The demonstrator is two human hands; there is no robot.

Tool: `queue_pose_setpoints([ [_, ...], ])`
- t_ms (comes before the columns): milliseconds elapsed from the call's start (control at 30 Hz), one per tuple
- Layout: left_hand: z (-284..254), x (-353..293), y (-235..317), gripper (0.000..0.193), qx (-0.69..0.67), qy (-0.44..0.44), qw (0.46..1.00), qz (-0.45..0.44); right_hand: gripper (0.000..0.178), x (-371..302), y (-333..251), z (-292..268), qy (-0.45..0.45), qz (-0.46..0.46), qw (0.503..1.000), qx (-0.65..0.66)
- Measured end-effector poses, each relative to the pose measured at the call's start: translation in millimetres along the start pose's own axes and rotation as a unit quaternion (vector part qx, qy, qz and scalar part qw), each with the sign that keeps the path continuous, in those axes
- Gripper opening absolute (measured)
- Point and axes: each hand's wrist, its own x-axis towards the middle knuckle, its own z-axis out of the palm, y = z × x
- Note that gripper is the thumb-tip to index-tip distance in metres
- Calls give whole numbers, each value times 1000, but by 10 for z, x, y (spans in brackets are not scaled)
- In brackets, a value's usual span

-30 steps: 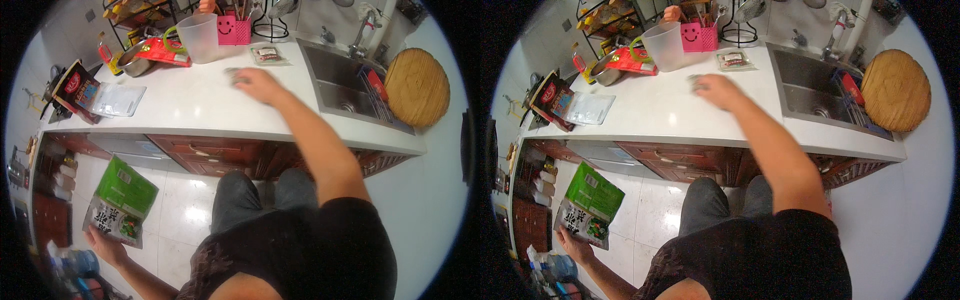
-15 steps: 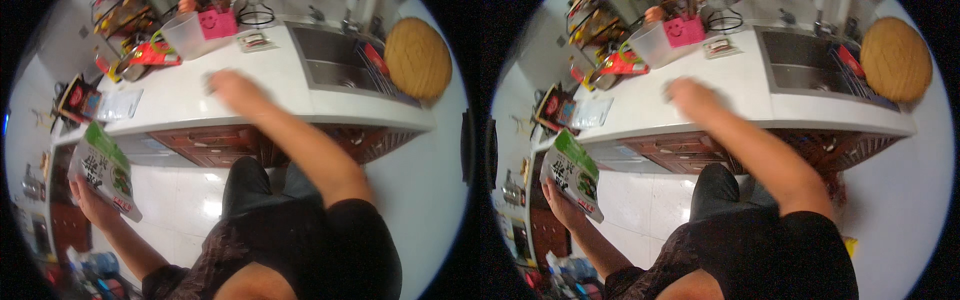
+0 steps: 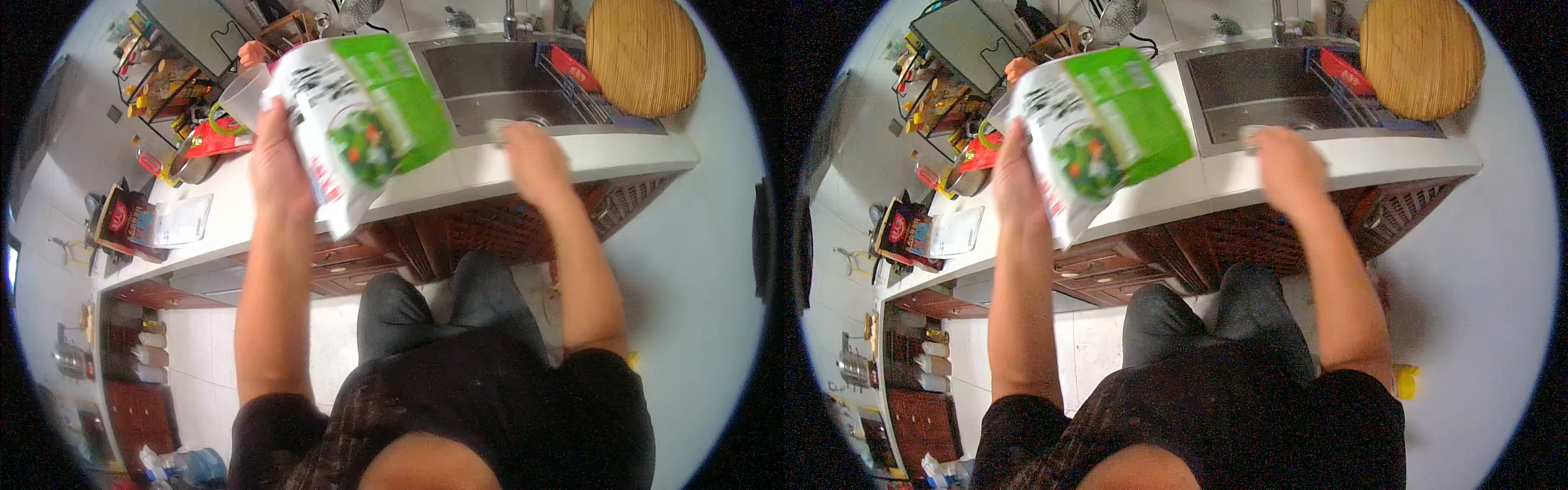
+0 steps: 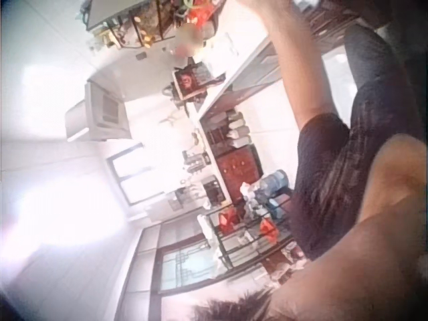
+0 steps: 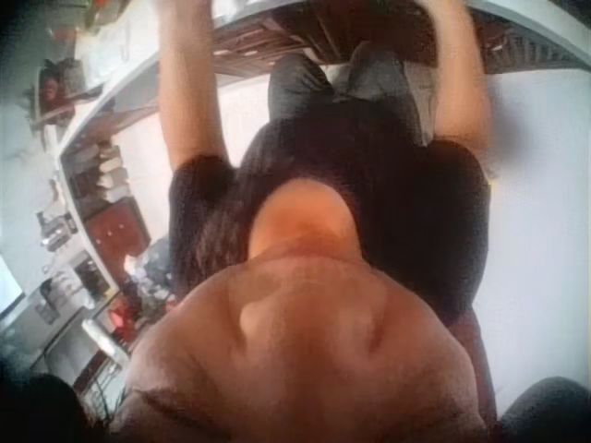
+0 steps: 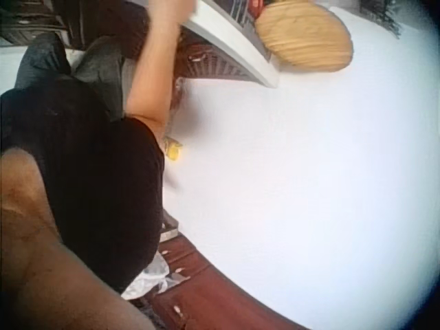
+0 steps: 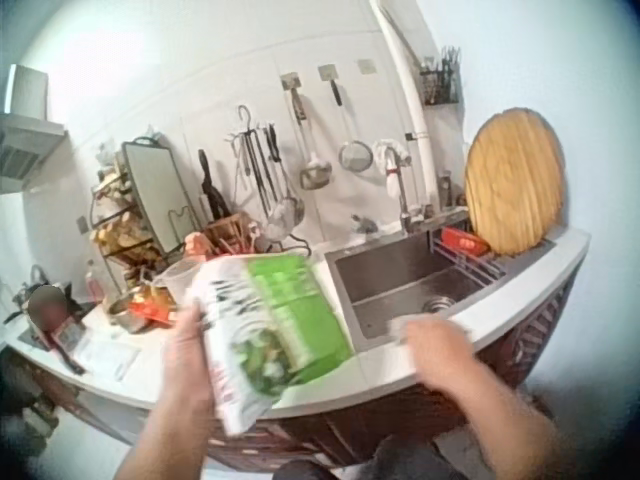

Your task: The person wipes a kitchen countertop with a cloth, moving aside several packaged food items and a plastic jug. They open a drawer, then continue wiping the counter and sink area, rinsing the cloth under running water.

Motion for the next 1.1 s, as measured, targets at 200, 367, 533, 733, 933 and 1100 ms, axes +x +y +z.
queue_pose_setpoints([
  [200, -453, 537, -863, 35, 15, 91, 983, -161, 27, -30, 544, -112, 59, 28, 998, 2],
  [367, -697, 311, -541, 49, 549, 98, 829, -51, 27, -59, 515, -72, 80, 32, 996, -6],
  [533, -754, -125, -329, 68, 817, 23, 485, 312, 28, -20, 631, -36, 94, 29, 994, 42],
  [733, -617, -908, -459, 54, 761, -215, 541, 285, 23, 160, -618, 102, 180, -206, 946, 172],
  [933, -965, -757, -755, 29, 708, -147, 566, 395, 22, 48, -1405, 566, 76, -325, 931, 151],
  [1100, -994, -734, -767, 26, 671, -135, 594, 424, 28, 180, -974, 328, -39, -158, 971, 177],
])
